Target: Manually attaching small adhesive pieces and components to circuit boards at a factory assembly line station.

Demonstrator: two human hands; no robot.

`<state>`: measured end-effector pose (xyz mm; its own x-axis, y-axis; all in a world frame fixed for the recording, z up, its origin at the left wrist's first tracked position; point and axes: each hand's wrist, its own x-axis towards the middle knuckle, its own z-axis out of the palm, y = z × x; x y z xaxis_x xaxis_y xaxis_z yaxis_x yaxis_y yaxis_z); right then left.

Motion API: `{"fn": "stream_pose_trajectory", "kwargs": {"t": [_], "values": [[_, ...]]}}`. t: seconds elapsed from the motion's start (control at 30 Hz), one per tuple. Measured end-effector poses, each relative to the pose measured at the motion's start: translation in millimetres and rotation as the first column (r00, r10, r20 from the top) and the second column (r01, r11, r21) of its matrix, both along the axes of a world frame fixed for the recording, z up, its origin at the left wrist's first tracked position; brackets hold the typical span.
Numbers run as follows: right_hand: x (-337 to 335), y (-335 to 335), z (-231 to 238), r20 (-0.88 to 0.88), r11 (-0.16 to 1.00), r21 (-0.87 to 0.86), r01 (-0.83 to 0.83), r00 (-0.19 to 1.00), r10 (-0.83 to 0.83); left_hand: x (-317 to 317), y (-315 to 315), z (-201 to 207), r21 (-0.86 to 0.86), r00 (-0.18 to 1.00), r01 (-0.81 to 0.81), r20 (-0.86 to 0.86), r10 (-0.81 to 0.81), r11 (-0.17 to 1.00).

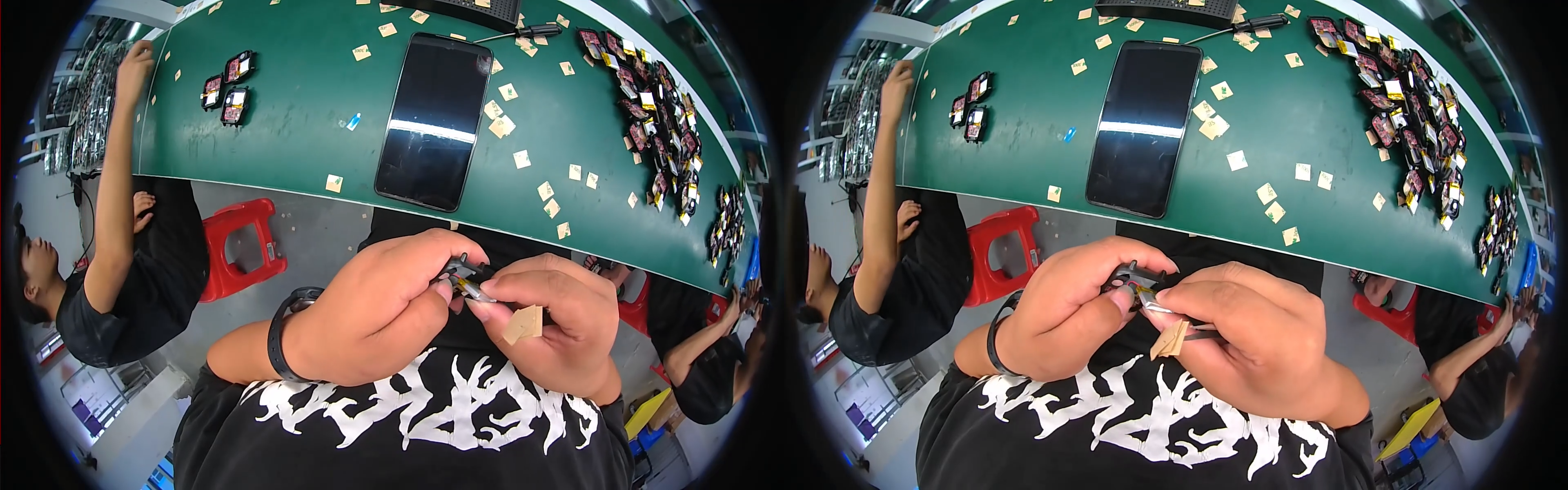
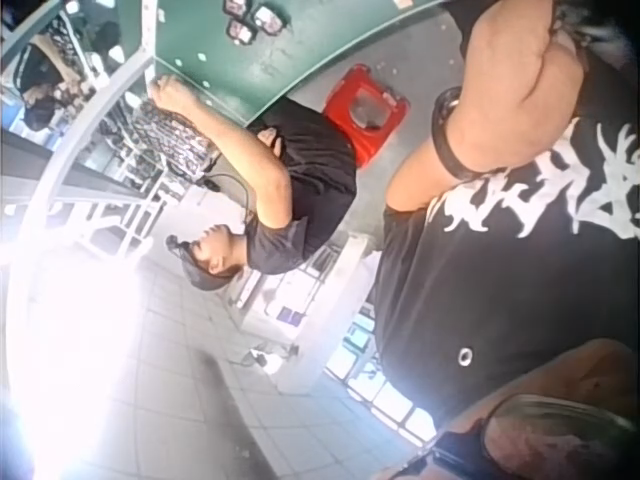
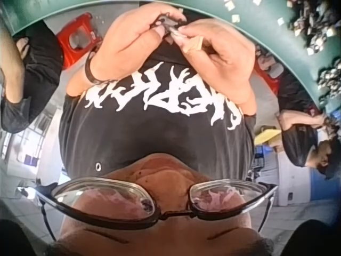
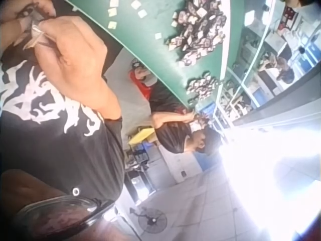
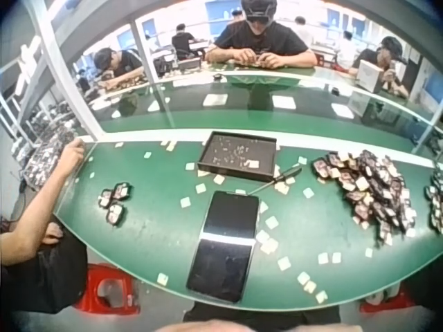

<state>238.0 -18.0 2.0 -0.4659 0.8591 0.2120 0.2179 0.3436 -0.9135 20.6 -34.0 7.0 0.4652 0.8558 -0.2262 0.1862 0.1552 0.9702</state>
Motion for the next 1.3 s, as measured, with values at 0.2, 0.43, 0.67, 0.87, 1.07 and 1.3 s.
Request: {"fn": "stream_pose_trajectory", "kwargs": {"t": [0.2, 0.43, 0.67, 0.87, 1.07, 1.3], "values": [[-6, -3, 1, 0.007, 0.998, 0.032, 0.046, 0.999, -0.047, 0, 1, -4, 0.093, 0.999, 0.042, -0.032, -0.040, 0.995], [-8, -5, -1, 0.032, 0.999, -0.031, 0.025, 0.999, -0.024, 0, -1, -6, 0.133, 1.000, 0.023, -0.004, -0.022, 0.991], [-11, -7, -10, -0.235, 0.791, -0.608, 0.064, 0.937, -0.257, -2, -8, -12, 0.125, 0.997, 0.057, 0.051, -0.064, 0.991], [-17, -3, -15, -0.317, 0.689, -0.724, -0.047, 0.909, -0.271, -4, -2, -18, 0.122, 0.980, 0.105, 0.156, -0.124, 0.987], [-15, 4, -1, -0.287, 0.654, -0.752, -0.081, 0.933, -0.215, 2, -18, -19, -0.236, 0.912, -0.201, 0.309, 0.270, 0.951], [11, 2, 8, -0.236, 0.692, -0.721, 0.029, 0.929, -0.285, -13, -9, -23, -0.165, 0.870, -0.350, 0.307, 0.385, 0.922]]}}
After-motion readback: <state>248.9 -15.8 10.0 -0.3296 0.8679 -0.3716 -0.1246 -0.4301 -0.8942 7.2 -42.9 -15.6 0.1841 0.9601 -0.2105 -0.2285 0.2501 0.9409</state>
